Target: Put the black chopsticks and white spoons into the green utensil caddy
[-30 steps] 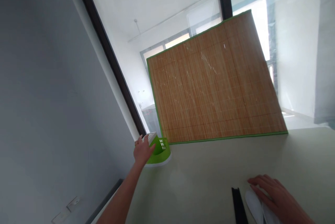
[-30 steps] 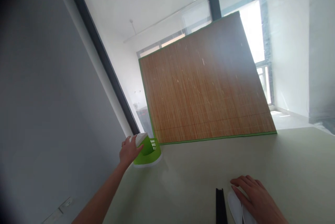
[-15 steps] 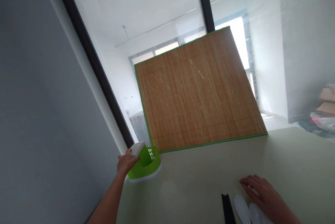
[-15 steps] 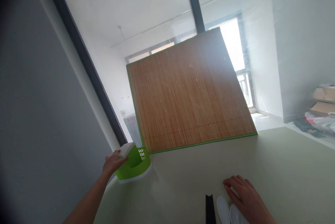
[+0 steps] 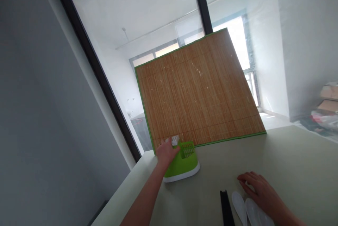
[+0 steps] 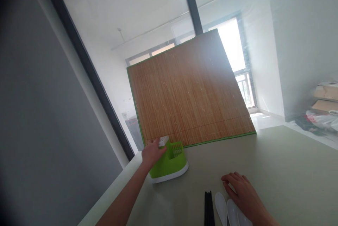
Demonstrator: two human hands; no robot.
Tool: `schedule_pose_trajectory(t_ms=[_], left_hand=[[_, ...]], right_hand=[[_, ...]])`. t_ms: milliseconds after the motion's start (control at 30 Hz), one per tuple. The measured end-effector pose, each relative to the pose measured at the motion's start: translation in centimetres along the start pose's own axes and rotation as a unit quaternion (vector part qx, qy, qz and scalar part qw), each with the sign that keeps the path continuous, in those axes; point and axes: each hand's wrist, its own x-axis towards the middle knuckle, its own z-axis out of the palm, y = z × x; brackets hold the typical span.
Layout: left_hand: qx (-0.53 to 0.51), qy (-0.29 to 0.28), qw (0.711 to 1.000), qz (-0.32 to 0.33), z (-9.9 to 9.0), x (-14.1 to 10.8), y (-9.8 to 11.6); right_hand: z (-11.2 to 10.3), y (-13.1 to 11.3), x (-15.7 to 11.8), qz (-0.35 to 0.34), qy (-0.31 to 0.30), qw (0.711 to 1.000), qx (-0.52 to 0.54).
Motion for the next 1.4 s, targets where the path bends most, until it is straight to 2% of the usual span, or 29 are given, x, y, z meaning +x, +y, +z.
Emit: schedule_pose_trajectory(t_ms=[167,300,467,667,767,867,967,1033,1100,1200,1300,1400], left_hand=[[-0.047,0.043,0.995,0.078,-1.2,-2.6,8.7],[-0.089,0.074,0.985,0.125,-1.7,-5.1,13.8],[-0.112,0.095,0.977,0.156,-2.2,-7.4,17.5],[-0.114,0.112,0.975,0.157,-1.9,-9.3,19.6],[-0.114,0.113,0.973,0.165,-1.7,-10.0,19.9],[-0.128,0.126,0.967,0.179,-2.1,-10.7,19.0],[-0.177,0.158,0.952,0.194,-2.9,-11.6,16.5],[-0.212,0.159,0.945,0.19,-2.8,-12.6,14.1],[-0.227,0.103,0.954,0.168,-1.8,-13.8,11.9],[-0.202,-0.066,0.967,0.14,1.2,-16.0,9.6],[-0.151,-0.227,0.952,0.137,4.0,-17.7,9.1],[-0.114,-0.312,0.932,0.145,5.2,-18.5,9.7]], right_hand=[[-0.2,-0.2,0.1,-0.003,0.004,1.0,-0.003],[-0.4,-0.2,0.3,-0.005,0.019,1.0,-0.006],[-0.8,-0.3,0.5,0.01,0.035,0.999,-0.008],[-1.3,-1.2,0.4,0.055,0.03,0.998,0.005],[-1.3,-1.5,0.3,0.062,0.012,0.998,-0.004],[-1.3,-1.7,0.2,0.058,-0.001,0.998,-0.007],[-1.4,-1.9,0.2,0.051,-0.005,0.999,-0.008],[-1.4,-2.1,0.1,0.045,-0.001,0.999,-0.013],[-1.4,-2.5,0.0,0.03,0.01,0.999,-0.025],[-1.1,-3.5,-0.2,-0.015,0.03,0.998,-0.047],[-0.6,-4.8,-0.5,-0.063,0.035,0.995,-0.063],[-0.2,-5.7,-0.8,-0.1,0.017,0.993,-0.065]])
